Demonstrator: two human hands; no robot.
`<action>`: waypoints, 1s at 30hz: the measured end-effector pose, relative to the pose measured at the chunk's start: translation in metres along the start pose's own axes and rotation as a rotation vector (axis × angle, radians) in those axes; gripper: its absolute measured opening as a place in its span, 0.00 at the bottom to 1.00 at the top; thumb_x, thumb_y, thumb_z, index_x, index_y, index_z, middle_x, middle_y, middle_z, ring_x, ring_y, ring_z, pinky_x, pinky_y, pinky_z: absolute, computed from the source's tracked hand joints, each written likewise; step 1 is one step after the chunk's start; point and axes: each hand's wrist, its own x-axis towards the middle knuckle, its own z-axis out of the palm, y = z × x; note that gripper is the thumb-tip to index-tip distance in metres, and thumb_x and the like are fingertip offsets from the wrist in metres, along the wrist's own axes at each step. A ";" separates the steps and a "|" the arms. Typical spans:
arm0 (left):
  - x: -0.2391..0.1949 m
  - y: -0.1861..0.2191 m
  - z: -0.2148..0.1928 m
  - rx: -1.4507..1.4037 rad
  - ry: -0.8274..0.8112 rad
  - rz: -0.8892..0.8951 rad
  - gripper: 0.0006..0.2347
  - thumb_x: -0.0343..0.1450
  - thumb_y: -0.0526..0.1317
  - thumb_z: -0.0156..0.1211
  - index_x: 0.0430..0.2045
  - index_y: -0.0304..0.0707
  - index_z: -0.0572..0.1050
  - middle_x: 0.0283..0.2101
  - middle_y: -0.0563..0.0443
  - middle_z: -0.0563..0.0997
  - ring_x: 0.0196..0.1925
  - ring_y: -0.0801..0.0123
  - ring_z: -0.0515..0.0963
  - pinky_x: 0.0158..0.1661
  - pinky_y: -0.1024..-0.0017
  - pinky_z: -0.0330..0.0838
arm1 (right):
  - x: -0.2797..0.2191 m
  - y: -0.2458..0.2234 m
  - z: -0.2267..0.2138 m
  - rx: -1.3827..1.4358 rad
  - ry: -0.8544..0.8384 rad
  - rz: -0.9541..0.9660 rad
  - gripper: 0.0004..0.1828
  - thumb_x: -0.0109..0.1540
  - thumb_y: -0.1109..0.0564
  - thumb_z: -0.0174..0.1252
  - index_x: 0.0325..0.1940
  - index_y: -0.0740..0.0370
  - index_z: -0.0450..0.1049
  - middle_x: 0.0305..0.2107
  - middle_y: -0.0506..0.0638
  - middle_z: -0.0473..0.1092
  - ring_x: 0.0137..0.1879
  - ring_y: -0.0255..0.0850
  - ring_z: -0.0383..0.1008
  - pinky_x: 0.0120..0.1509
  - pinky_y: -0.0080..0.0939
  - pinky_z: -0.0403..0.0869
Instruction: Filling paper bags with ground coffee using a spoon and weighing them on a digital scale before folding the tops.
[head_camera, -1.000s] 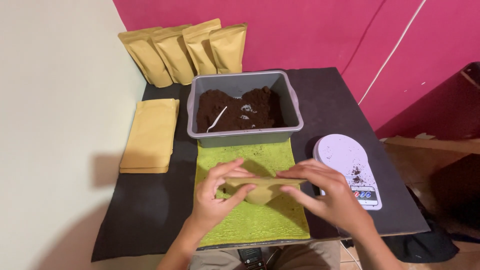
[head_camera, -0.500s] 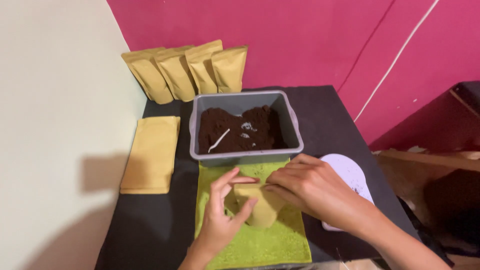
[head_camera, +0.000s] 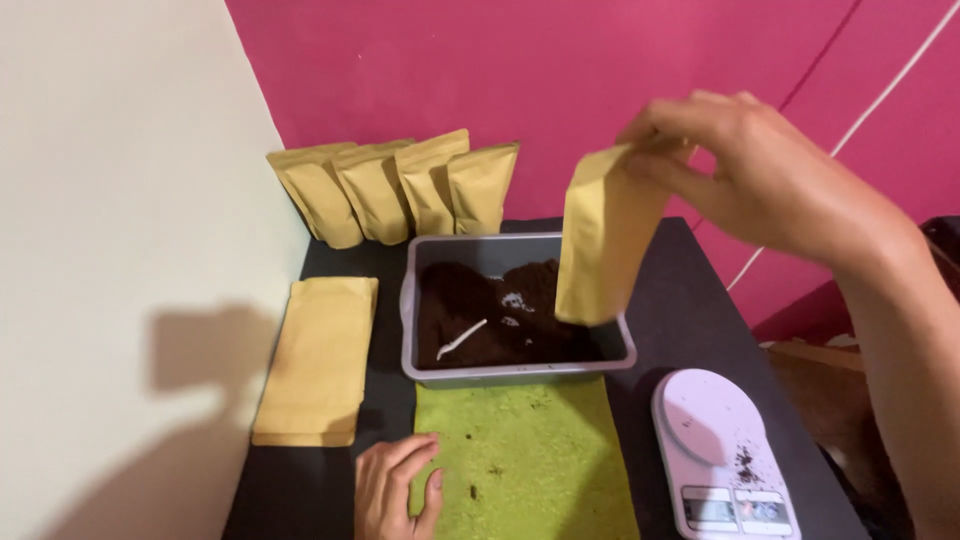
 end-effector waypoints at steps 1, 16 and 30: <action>0.000 -0.001 -0.001 0.017 0.018 -0.028 0.09 0.74 0.41 0.52 0.43 0.40 0.76 0.46 0.51 0.83 0.41 0.62 0.82 0.47 0.63 0.71 | 0.012 0.003 -0.001 0.001 -0.005 0.006 0.11 0.69 0.62 0.52 0.55 0.64 0.74 0.49 0.59 0.77 0.54 0.52 0.79 0.57 0.52 0.81; 0.008 -0.003 0.003 0.053 0.060 0.046 0.06 0.72 0.37 0.54 0.36 0.40 0.79 0.41 0.53 0.84 0.36 0.65 0.82 0.40 0.67 0.75 | 0.141 0.070 0.073 0.028 0.066 -0.051 0.11 0.70 0.63 0.49 0.55 0.67 0.73 0.47 0.62 0.76 0.52 0.59 0.75 0.50 0.59 0.71; -0.004 -0.001 0.016 0.092 0.046 -0.110 0.07 0.70 0.37 0.53 0.34 0.48 0.80 0.39 0.61 0.83 0.32 0.65 0.78 0.36 0.68 0.75 | 0.190 0.137 0.188 0.002 -0.093 0.212 0.14 0.69 0.58 0.45 0.53 0.57 0.75 0.45 0.58 0.77 0.48 0.58 0.77 0.43 0.61 0.73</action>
